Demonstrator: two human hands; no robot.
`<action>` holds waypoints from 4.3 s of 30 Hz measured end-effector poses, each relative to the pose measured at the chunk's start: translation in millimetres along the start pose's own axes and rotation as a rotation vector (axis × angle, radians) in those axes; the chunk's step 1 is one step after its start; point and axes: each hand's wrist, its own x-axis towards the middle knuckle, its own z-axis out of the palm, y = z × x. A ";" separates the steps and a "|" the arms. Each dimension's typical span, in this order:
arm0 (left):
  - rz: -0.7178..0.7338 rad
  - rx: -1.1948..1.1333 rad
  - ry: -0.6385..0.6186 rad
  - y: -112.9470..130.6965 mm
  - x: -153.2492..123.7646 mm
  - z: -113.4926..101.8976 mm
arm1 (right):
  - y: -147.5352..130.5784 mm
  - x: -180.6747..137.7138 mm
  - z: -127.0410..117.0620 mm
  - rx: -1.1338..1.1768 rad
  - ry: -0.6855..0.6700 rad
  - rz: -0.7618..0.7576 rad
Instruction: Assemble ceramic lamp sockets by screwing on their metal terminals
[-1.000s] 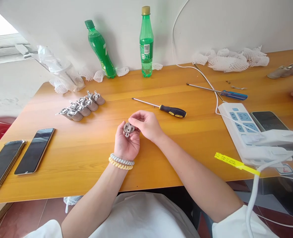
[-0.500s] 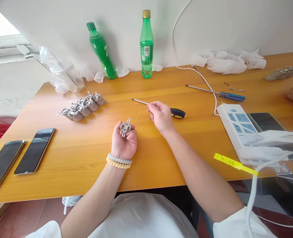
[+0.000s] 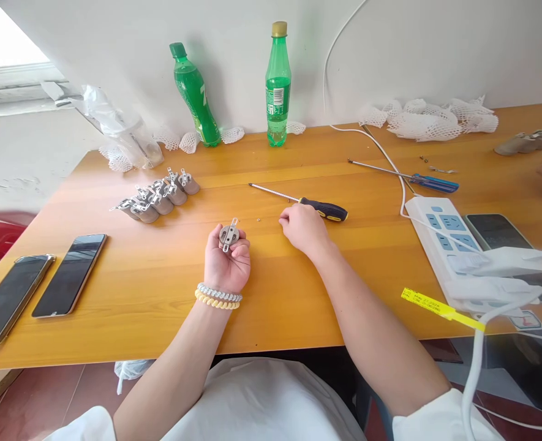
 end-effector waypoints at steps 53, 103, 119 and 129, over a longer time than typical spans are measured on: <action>0.034 0.071 -0.111 -14.5 0.0 -5.9 | -55.6 -26.4 8.2 1.145 -0.121 0.036; 0.248 0.226 -0.072 79.4 58.0 8.0 | 51.5 12.1 -17.6 1.627 0.441 0.315; 0.357 0.328 -0.039 72.6 68.1 4.9 | 42.4 16.3 -4.7 1.495 0.375 0.390; 0.356 0.343 -0.050 72.0 71.0 2.5 | 40.1 16.5 -4.2 1.459 0.354 0.356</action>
